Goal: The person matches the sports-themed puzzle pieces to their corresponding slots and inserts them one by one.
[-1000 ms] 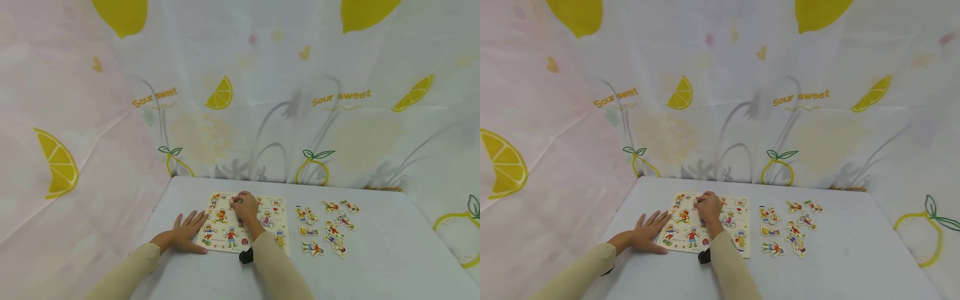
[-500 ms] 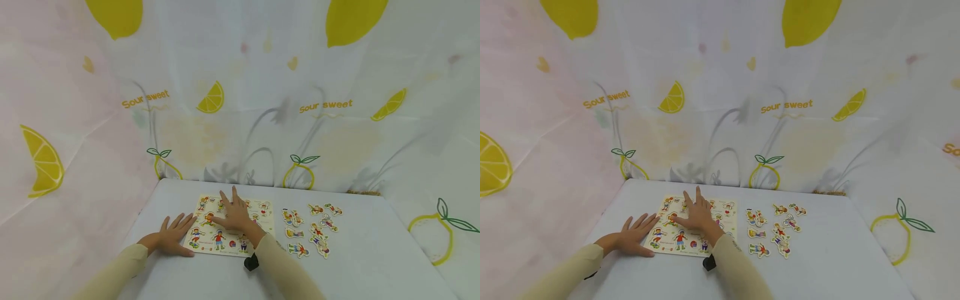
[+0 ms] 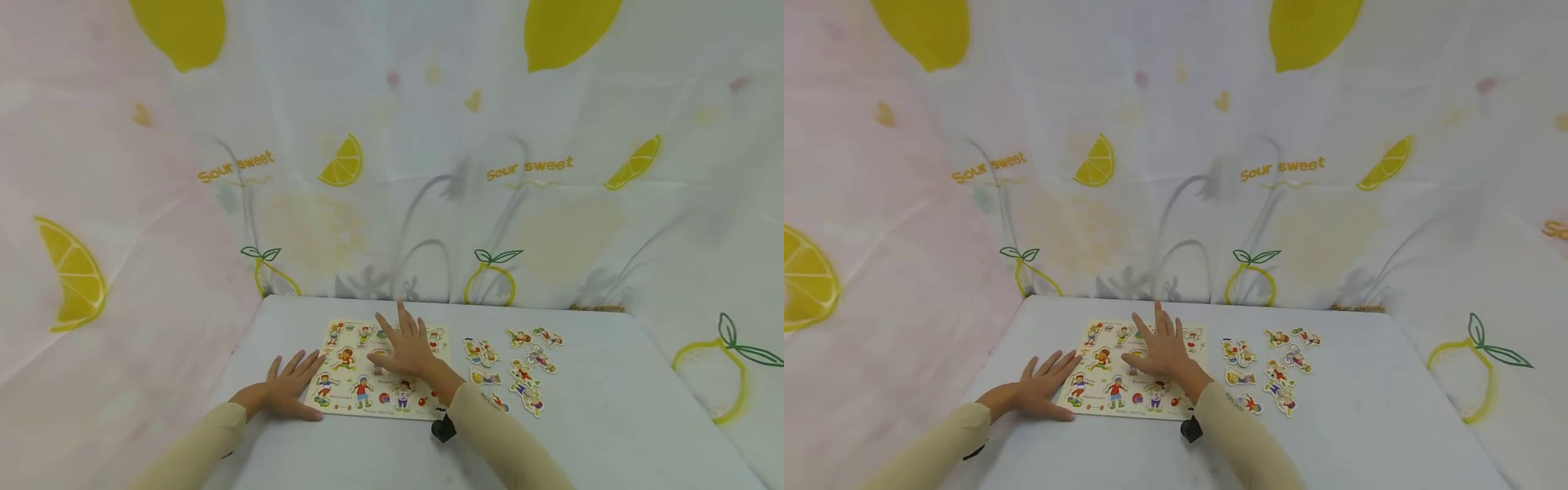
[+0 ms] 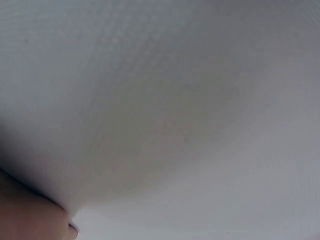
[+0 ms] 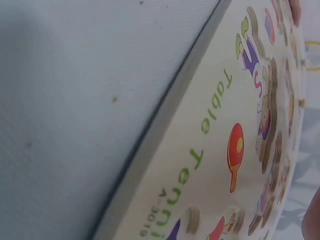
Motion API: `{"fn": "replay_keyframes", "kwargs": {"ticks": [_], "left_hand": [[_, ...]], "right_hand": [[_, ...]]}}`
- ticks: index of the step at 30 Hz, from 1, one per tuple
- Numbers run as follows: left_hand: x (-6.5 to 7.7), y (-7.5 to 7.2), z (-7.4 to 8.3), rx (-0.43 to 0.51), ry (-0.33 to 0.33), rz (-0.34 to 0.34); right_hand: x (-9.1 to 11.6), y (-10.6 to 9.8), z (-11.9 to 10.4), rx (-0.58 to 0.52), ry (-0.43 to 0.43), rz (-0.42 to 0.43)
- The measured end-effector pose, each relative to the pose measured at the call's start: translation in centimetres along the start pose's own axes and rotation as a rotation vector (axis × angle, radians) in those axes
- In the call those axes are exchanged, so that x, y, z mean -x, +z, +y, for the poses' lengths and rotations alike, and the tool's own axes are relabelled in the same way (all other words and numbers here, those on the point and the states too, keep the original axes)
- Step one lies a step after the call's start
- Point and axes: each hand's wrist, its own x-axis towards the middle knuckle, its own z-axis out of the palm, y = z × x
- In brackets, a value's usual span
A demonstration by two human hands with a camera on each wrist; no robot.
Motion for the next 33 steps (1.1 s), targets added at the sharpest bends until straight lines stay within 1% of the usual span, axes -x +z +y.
{"fn": "replay_keyframes", "kwargs": {"ticks": [3,4,5,7,9,12,17,20,23,24,27,30,33], "left_hand": [[-0.2,0.6,-0.1,-0.001,0.013,0.019],[0.1,0.7,-0.4,0.007,0.009,0.026],[0.3,0.8,-0.6,0.0,-0.001,0.027],[0.5,1.0,-1.0,-0.022,-0.021,0.021],[0.4,1.3,-1.2,-0.026,-0.033,0.027],[0.0,1.5,-1.1,-0.052,-0.034,0.029],[-0.4,0.7,-0.4,-0.021,-0.007,0.019],[-0.4,0.4,-0.1,-0.021,-0.014,0.013],[-0.4,0.5,-0.1,-0.035,-0.021,0.005],[-0.5,0.6,-0.2,-0.035,-0.028,0.011],[-0.8,1.2,-0.6,-0.052,-0.033,0.029],[-1.2,1.8,-1.1,-0.082,-0.045,0.046],[-1.3,1.8,-1.3,-0.091,-0.046,0.051]], "right_hand": [[0.5,0.2,0.1,0.004,-0.017,-0.017],[0.3,0.3,-0.1,-0.004,-0.028,-0.018],[0.2,0.5,-0.1,0.013,-0.034,-0.023],[0.0,0.6,0.4,0.042,-0.033,-0.019],[0.2,0.5,1.5,0.074,-0.009,-0.007],[0.7,-0.3,3.8,0.099,0.042,0.014],[2.1,-1.7,7.3,0.134,0.105,0.01],[2.9,-2.6,8.6,0.109,0.135,0.043],[3.5,-3.5,9.7,0.084,0.162,0.091],[3.8,-3.9,10.0,0.074,0.167,0.102],[4.4,-4.4,11.5,0.079,0.192,0.105],[5.0,-5.0,13.4,0.078,0.234,0.101],[5.6,-5.6,15.4,0.062,0.28,0.107]]}}
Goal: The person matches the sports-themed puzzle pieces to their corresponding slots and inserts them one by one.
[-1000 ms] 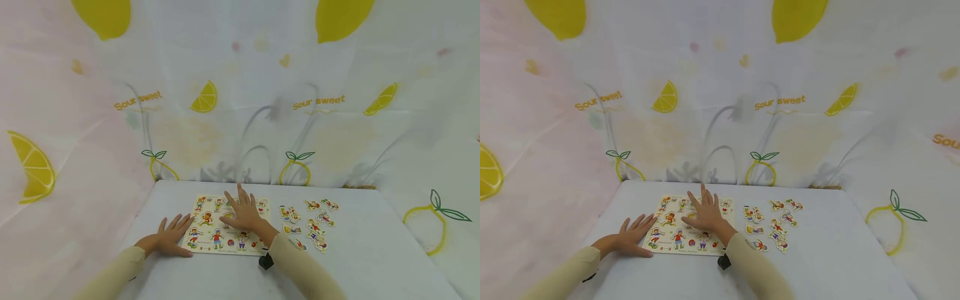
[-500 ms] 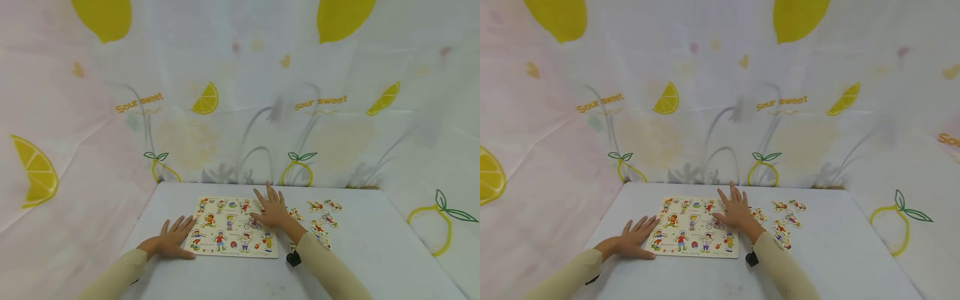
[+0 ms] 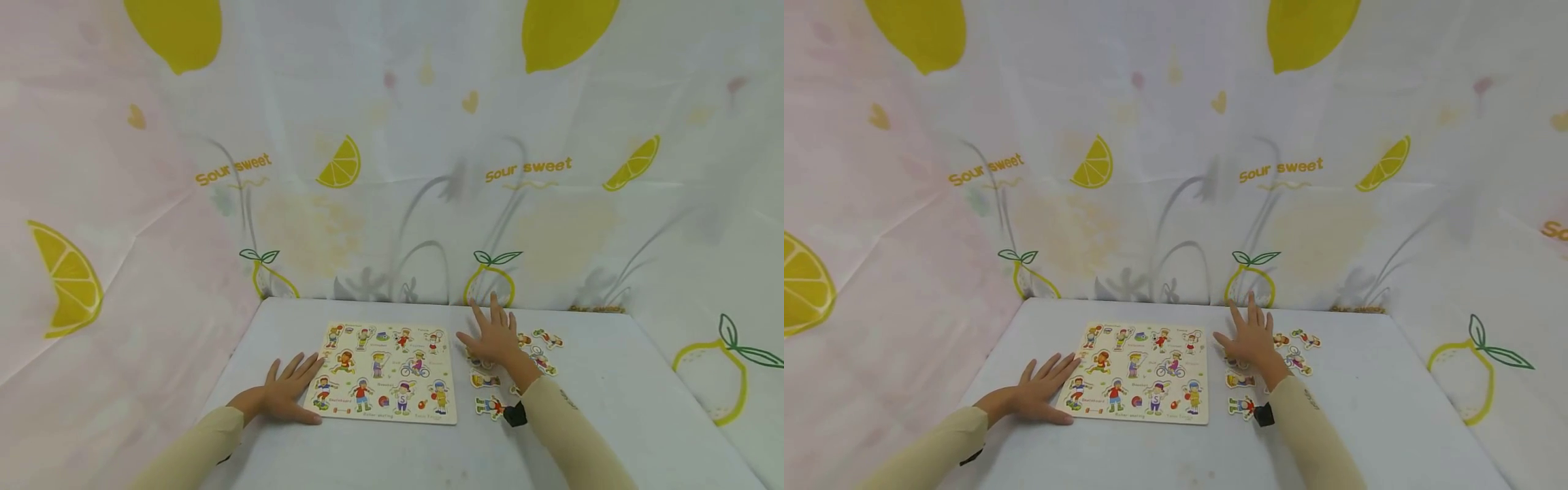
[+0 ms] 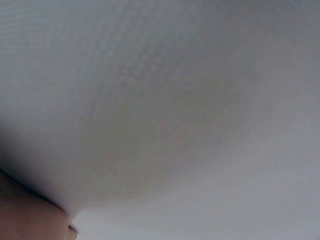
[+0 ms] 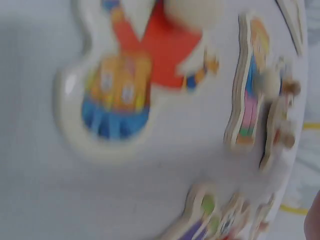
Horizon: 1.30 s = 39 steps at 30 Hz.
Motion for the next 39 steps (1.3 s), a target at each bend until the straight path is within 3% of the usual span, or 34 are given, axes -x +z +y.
{"fn": "replay_keyframes", "kwargs": {"ticks": [7,12,20,27,39], "left_hand": [[0.5,-1.0,0.8,0.022,-0.009,-0.057],[0.8,-1.7,1.3,0.046,0.003,-0.068],[0.3,-0.9,0.7,0.023,-0.012,-0.049],[0.4,-0.8,0.5,0.036,-0.012,-0.027],[0.8,-1.8,1.2,0.068,0.028,-0.066]], "right_hand": [[0.5,-1.6,4.6,0.014,0.08,0.027],[1.7,-2.7,7.1,-0.019,0.145,-0.005],[3.6,-2.4,9.7,-0.038,0.221,-0.058],[3.4,-1.6,9.3,-0.207,0.287,0.029],[3.3,-1.4,7.4,-0.232,0.404,0.146]]}}
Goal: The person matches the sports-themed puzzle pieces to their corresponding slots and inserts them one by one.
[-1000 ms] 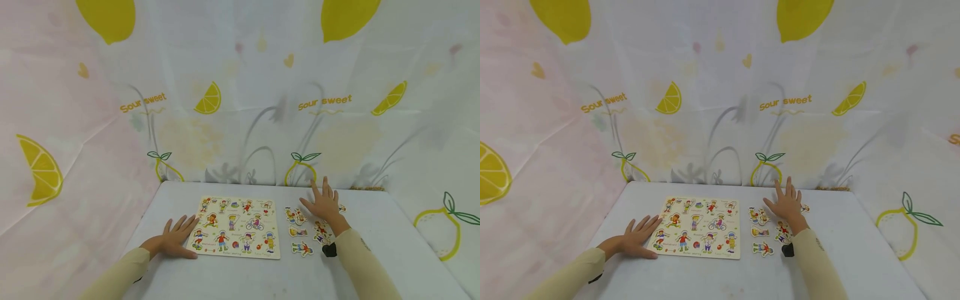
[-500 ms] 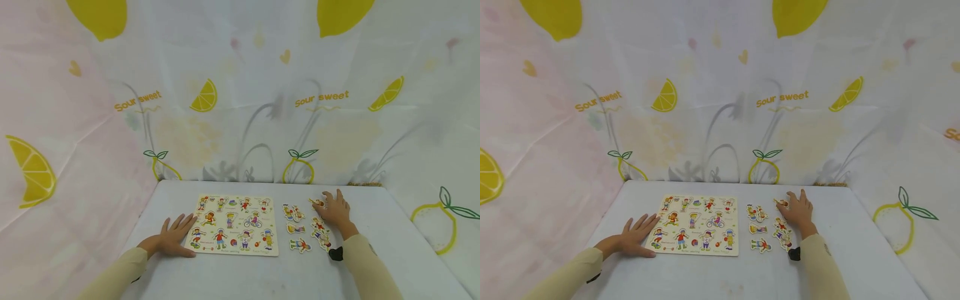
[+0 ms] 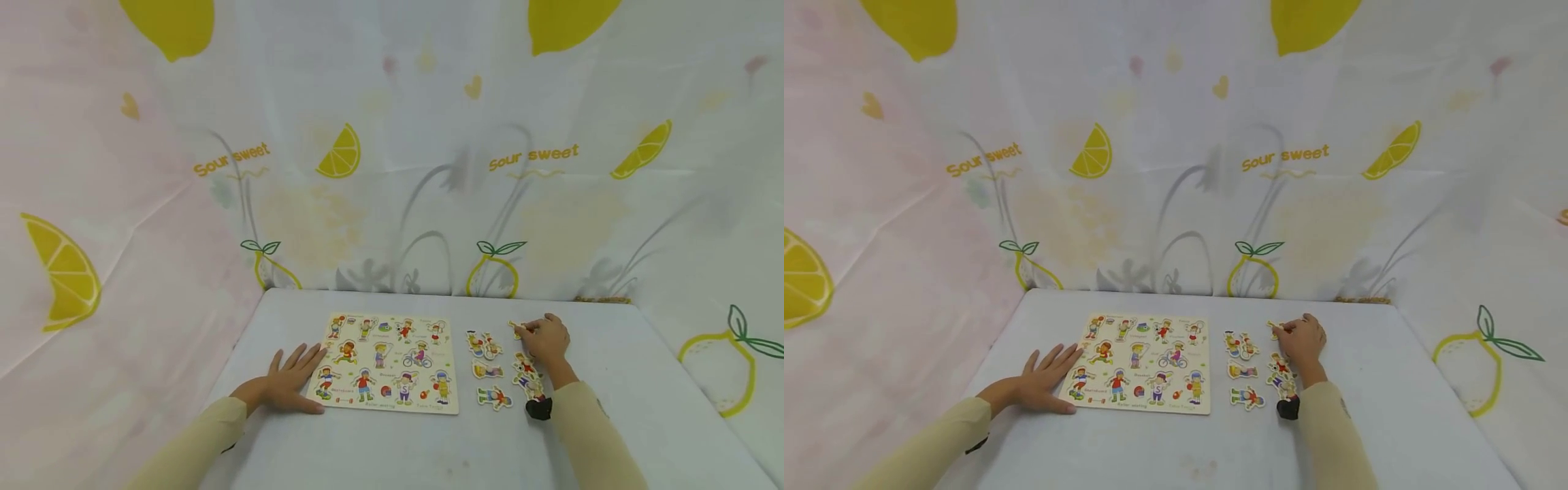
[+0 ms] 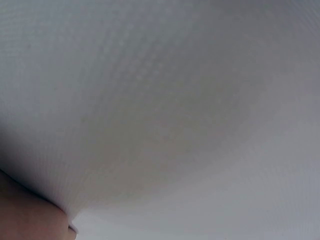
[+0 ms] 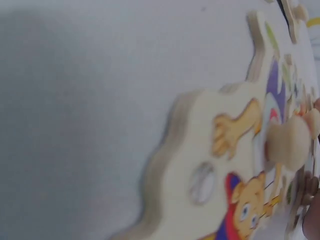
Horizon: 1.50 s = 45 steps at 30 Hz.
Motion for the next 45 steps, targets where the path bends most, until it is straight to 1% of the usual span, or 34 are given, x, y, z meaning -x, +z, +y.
{"fn": "replay_keyframes", "kwargs": {"ticks": [4,5,8,10,13,17,19,22,25,28,32,34,36,38,43,45], "left_hand": [[0.0,-0.4,0.1,-0.005,0.003,-0.001],[0.0,-0.4,0.2,-0.001,0.014,0.004],[0.0,-0.1,0.3,0.003,0.03,0.014],[0.0,0.3,0.3,-0.001,0.032,0.009],[0.0,0.5,0.4,-0.001,0.02,-0.001],[0.3,0.1,0.8,-0.011,-0.005,-0.024],[0.3,-0.2,0.9,-0.022,-0.024,-0.032],[0.4,-0.5,0.9,-0.034,-0.038,-0.034],[0.4,-0.6,0.8,-0.035,-0.032,-0.023],[0.4,-0.7,0.9,-0.034,-0.026,-0.011],[0.4,-0.5,0.9,-0.033,-0.026,-0.005],[0.4,-0.5,0.9,-0.033,-0.026,-0.004],[0.4,-0.4,0.9,-0.034,-0.026,-0.002],[0.3,-0.3,0.8,-0.032,-0.024,0.003],[0.0,0.2,0.1,-0.024,-0.034,0.002],[-0.2,0.5,-0.3,-0.022,-0.042,0.005]], "right_hand": [[-0.1,-0.3,-0.4,-0.005,0.026,-0.024],[-0.1,-0.4,-0.4,0.001,0.03,-0.033],[0.2,-0.6,-0.2,0.02,0.043,-0.052],[0.4,-0.7,0.0,0.024,0.035,-0.047],[0.5,-0.7,0.3,0.008,-0.01,-0.017],[0.1,-0.4,-0.2,-0.039,-0.095,0.03],[-0.2,-0.3,-0.9,-0.071,-0.115,0.036],[-0.5,-0.2,-2.2,-0.146,-0.139,0.021],[-0.8,0.3,-3.4,-0.222,-0.159,-0.004],[-1.2,1.1,-4.5,-0.25,-0.191,-0.034],[-1.2,2.1,-6.2,-0.28,-0.23,-0.119],[-0.8,2.6,-7.2,-0.299,-0.241,-0.17],[-0.4,3.3,-8.1,-0.31,-0.265,-0.197],[0.1,3.9,-9.0,-0.313,-0.294,-0.203],[0.6,5.5,-11.2,-0.326,-0.385,-0.151],[0.7,5.9,-12.0,-0.333,-0.409,-0.149]]}}
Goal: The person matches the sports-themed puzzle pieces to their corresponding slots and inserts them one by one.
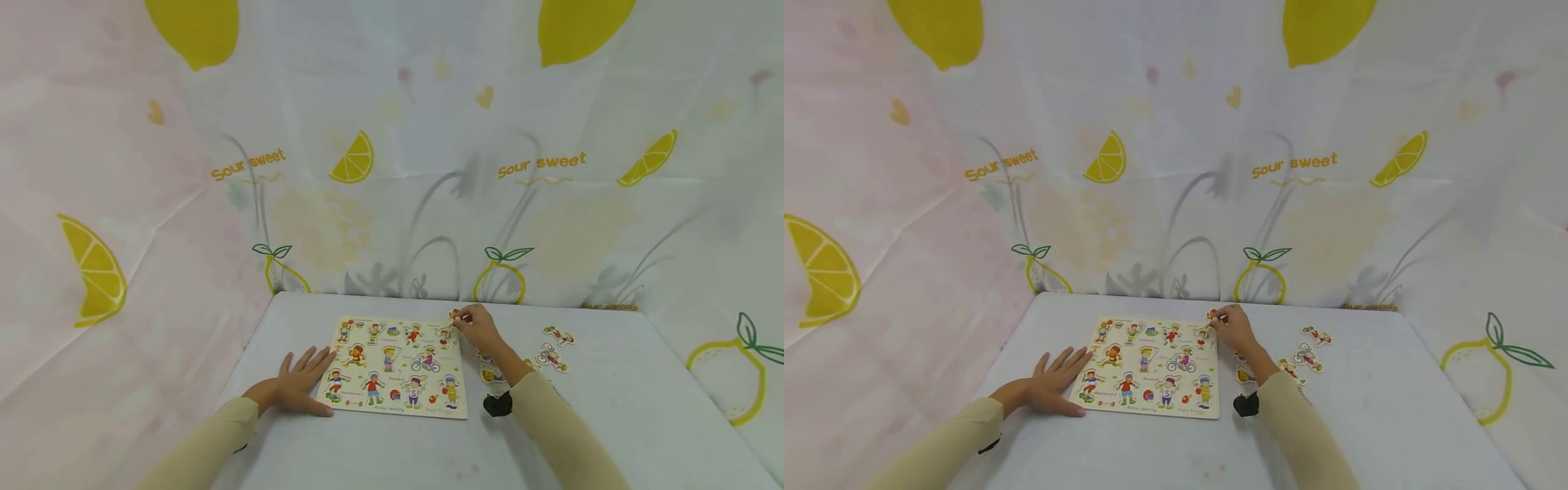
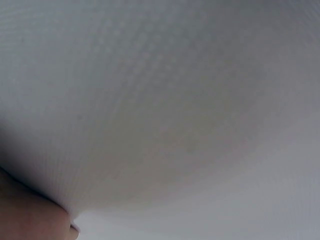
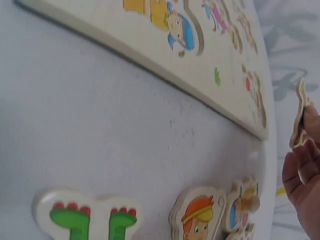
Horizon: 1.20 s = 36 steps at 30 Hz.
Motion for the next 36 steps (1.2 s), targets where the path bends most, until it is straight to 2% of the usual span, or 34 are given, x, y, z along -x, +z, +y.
{"fn": "replay_keyframes", "kwargs": {"ticks": [6,15,20,25,28,36], "left_hand": [[-0.5,0.5,-0.6,-0.021,-0.003,0.025],[0.5,-0.7,-0.1,0.018,0.025,0.001],[0.6,-0.5,0.0,0.03,0.042,0.006],[0.5,-0.2,-0.1,0.033,0.062,0.015],[0.3,-0.1,-0.2,0.029,0.068,0.027],[-0.4,0.5,-0.2,-0.01,-0.004,0.019]], "right_hand": [[-0.5,1.4,-1.8,-0.034,-0.003,-0.025],[-0.4,4.1,-3.9,-0.049,0.012,-0.064],[-0.1,5.8,-4.2,-0.03,0.02,-0.087],[0.2,7.5,-5.1,-0.092,0.057,-0.106],[0.5,8.4,-5.9,-0.099,0.045,-0.113],[1.1,11.3,-8.5,-0.082,0.015,-0.202]]}}
